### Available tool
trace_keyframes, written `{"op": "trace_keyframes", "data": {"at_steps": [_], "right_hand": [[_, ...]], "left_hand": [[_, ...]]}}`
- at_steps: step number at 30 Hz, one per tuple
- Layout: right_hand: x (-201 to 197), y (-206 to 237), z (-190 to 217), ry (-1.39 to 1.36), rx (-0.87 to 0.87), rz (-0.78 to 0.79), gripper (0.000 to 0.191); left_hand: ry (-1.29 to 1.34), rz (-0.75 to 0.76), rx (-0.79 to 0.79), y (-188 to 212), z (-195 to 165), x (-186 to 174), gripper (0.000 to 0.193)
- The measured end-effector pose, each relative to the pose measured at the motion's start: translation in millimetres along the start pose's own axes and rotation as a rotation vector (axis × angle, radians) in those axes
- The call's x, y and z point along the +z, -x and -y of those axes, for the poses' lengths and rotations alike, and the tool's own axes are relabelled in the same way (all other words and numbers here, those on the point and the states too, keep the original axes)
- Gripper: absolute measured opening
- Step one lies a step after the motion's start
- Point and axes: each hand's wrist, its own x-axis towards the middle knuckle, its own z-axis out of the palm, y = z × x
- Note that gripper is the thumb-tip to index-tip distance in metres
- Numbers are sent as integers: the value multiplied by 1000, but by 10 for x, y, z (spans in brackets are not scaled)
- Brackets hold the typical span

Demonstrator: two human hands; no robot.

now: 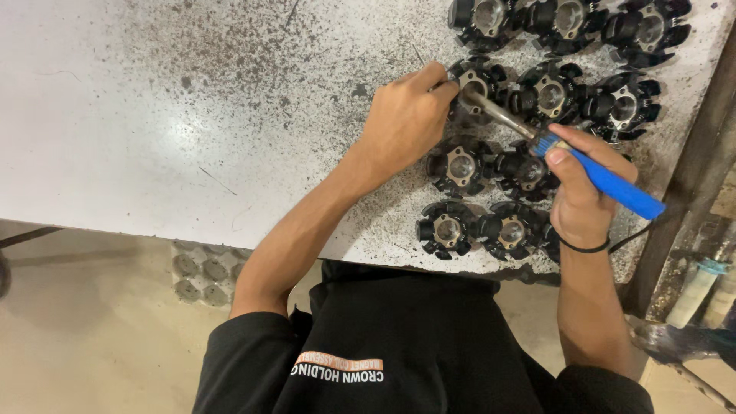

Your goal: The person arranges black wheel components on the workbench, then uses a blue-handled heated tool to press and seat metal hubs into the center of each wheel, working through them one at a time. At the end they touch the hub of each wheel with a red-wired probe, appearing to test the assembled parts.

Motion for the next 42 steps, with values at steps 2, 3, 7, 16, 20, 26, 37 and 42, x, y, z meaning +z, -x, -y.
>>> {"op": "trace_keyframes", "data": {"at_steps": [2, 3, 7, 16, 20, 26, 37, 42], "right_hand": [[-8, -5, -1, -14, -29, -8, 28], [-11, -8, -1, -23, -44, -11, 28], [-23, -11, -2, -1, 16, 0, 26], [-31, -14, 16, 7, 10, 68, 27], [-71, -48, 134, -142, -90, 90, 22], [-79, 508, 211, -289, -59, -73, 27], [-6, 1169, 77, 228, -6, -75, 30], [71, 1099, 138, 168, 65, -95, 27]], "left_hand": [[-16, -2, 1, -7, -4, 10, 14], [-8, 2, -4, -12, -7, 15, 13], [-7, 6, -3, -14, -6, 31, 14], [-193, 91, 42, -31, 38, 219, 17], [-190, 145, 1, -96, -42, 150, 11], [-21, 3, -2, 276, -310, -432, 16], [54, 148, -67, 657, -542, -394, 21], [-17, 214, -70, 615, -555, -340, 19]]}}
